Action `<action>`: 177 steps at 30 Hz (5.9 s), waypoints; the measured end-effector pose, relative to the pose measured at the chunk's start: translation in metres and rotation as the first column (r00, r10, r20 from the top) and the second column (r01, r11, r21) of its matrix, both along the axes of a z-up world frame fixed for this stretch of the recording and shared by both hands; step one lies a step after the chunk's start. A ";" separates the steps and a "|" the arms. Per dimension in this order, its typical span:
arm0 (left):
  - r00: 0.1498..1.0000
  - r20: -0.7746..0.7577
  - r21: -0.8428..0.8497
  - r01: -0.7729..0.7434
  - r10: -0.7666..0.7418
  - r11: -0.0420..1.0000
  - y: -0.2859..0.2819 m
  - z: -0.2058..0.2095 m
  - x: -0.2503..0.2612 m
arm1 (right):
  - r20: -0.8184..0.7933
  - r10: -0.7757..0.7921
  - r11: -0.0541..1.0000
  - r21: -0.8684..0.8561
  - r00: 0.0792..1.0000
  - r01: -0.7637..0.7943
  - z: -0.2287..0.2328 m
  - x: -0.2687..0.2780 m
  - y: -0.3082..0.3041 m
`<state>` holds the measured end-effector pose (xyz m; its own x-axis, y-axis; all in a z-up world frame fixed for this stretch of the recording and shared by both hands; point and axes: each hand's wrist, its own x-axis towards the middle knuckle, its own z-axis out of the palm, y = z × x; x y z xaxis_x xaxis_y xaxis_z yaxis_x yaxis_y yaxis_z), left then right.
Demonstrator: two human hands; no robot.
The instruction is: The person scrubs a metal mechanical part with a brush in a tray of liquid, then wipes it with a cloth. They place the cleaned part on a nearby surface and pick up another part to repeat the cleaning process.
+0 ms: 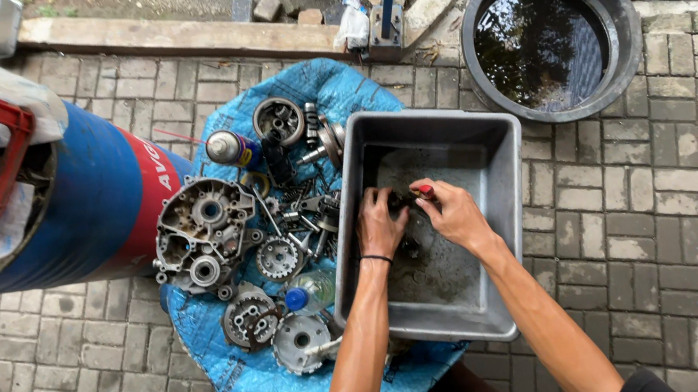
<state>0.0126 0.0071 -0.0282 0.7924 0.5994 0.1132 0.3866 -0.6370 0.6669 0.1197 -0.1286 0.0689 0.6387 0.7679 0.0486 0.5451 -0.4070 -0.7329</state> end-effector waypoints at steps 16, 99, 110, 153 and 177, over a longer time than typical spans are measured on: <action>0.997 0.030 -0.132 -0.063 0.068 0.989 0.005 -0.014 -0.004 | -0.029 0.173 0.972 0.163 0.984 -0.167 -0.001 0.027 0.070; 0.975 0.097 -0.354 -0.152 0.198 0.923 0.000 0.003 0.016 | 0.026 0.028 0.939 0.341 0.999 -0.035 0.011 0.020 0.028; 0.982 0.086 -0.351 -0.126 0.166 0.928 0.002 -0.009 0.015 | -0.056 0.106 0.929 0.362 0.993 -0.079 0.002 0.023 0.026; 0.959 0.181 -0.249 -0.170 0.218 0.953 -0.002 0.000 0.019 | 0.139 -0.190 0.934 0.332 0.972 0.135 -0.003 0.031 0.025; 0.994 0.105 -0.219 0.037 -0.014 0.975 0.009 0.009 0.012 | 0.088 -0.138 0.906 0.414 0.987 0.089 0.014 0.030 0.027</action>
